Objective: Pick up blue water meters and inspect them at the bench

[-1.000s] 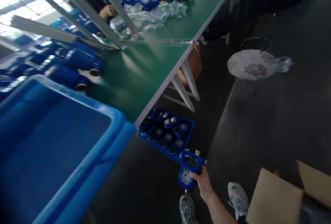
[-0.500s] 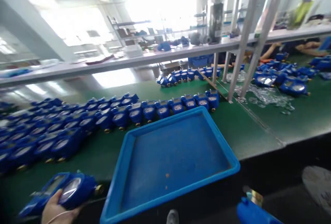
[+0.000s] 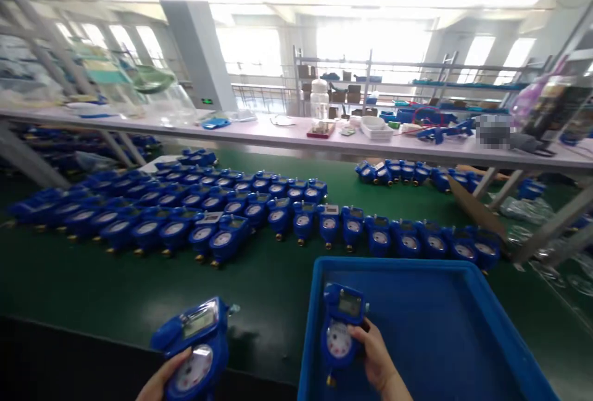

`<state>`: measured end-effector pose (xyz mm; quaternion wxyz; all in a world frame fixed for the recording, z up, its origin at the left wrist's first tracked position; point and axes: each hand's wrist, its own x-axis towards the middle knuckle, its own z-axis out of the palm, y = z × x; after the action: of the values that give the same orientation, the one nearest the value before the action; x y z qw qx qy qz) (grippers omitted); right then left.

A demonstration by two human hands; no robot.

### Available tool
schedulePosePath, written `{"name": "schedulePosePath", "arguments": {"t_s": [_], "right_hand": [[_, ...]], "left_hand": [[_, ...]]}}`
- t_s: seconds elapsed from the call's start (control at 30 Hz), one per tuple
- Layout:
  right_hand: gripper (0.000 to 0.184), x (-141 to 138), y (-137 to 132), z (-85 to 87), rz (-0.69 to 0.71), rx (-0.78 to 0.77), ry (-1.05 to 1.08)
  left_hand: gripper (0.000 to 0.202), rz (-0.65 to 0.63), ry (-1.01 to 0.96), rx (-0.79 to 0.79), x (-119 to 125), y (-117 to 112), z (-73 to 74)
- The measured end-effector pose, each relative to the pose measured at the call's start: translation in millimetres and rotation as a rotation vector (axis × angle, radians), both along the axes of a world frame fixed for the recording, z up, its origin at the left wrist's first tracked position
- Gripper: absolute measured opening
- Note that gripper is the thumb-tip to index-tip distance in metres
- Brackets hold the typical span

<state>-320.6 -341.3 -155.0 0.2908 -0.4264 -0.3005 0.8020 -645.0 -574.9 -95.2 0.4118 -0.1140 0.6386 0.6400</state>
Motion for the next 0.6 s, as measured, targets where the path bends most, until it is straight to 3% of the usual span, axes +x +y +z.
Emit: {"name": "schedulePosePath", "arguments": {"t_s": [0.13, 0.27, 0.43, 0.6], "right_hand": [[0.036, -21, 12, -18.7, 0.031, -0.055, -0.055], [0.042, -28, 25, -23.1, 0.054, -0.072, -0.082], [0.066, -40, 33, -24.7, 0.085, -0.074, -0.156], [0.099, -38, 35, -28.0, 0.032, 0.002, -0.46]], "left_hand": [[0.033, -0.151, 0.004, 0.065, -35, 18, 3.6], [0.033, -0.215, 0.033, 0.08, -82, 74, 1.7], [0.031, -0.253, 0.095, 0.1, -127, 145, 1.2], [0.032, -0.324, 0.148, 0.162, -137, 187, 0.7]]}}
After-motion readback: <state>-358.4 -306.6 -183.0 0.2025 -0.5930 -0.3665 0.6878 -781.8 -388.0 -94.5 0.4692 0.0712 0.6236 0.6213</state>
